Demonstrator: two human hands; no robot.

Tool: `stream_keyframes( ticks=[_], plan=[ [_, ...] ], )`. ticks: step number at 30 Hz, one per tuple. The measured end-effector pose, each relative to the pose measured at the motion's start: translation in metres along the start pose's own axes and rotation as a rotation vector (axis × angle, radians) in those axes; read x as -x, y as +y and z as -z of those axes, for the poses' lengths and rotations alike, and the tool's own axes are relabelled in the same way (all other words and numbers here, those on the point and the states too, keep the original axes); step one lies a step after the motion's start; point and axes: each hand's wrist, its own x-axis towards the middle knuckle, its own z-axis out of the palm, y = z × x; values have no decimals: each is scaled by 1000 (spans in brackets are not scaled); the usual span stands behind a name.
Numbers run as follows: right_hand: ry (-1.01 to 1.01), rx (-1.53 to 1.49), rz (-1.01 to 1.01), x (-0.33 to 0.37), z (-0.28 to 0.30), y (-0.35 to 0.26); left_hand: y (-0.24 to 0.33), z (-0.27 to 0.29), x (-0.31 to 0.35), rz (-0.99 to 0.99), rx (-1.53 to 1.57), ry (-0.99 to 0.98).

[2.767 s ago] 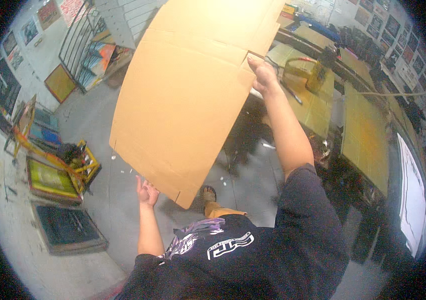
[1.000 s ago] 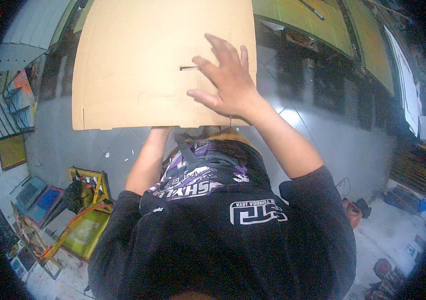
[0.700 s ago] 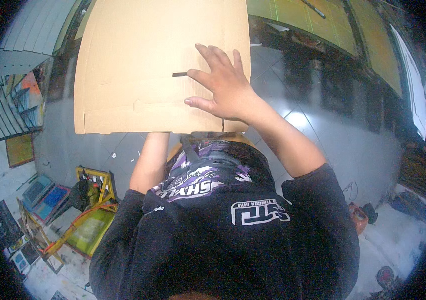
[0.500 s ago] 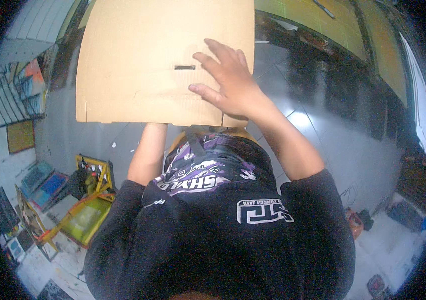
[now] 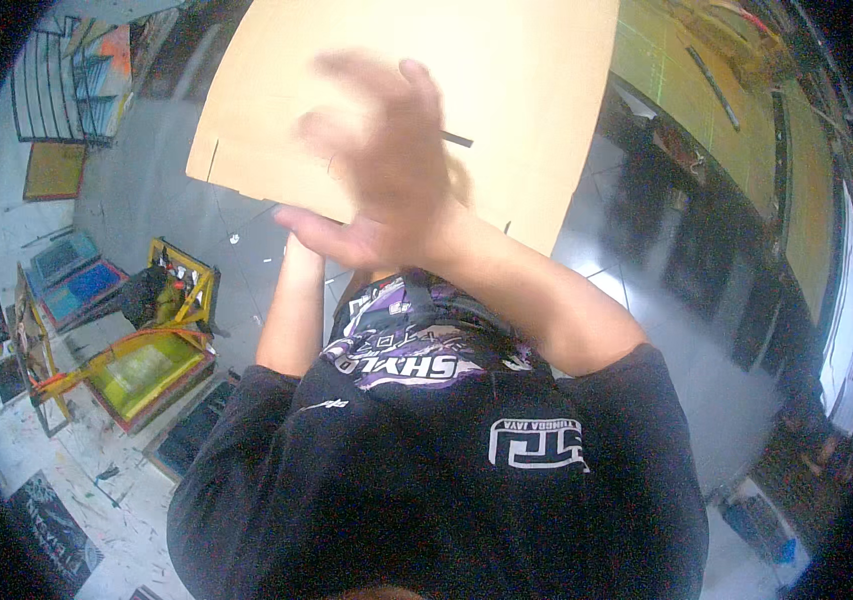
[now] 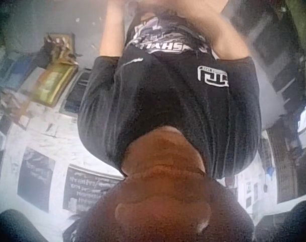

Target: The person assembles flat cardboard boxes by folding the side flaps and inserting the bottom tabs to form a box. They repeat this process for several boxes and stack the completed ones on a nearby table.

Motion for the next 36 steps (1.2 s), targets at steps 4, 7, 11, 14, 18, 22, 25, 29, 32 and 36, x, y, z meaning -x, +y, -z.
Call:
stream_keyframes(
  ticks=[4,7,11,14,18,22,25,29,32,36],
  plan=[
    [-515,151,-198,36,-15,2,-14,3,5,2,44,-199],
    [-100,-69,-79,0,23,11,-19,-10,8,50,-141,-90],
    [166,31,-103,4,64,31,-30,4,-2,58,-300,42],
    [8,93,-188,23,64,41,-27,5,-12,35,-265,70],
    [26,20,-271,22,55,27,-15,9,-22,23,-235,77],
    [488,-145,-186,2,38,18,-23,11,-28,48,-222,63],
    [271,117,-196,34,18,22,-41,5,-27,103,-210,10],
    [-490,397,-490,60,4,12,-64,-9,-13,211,-188,-65],
    [-80,255,-390,41,36,9,-71,-11,-5,243,-182,-87],
    [-64,329,-331,53,35,11,-84,-21,-11,314,-190,-121]
  ],
)
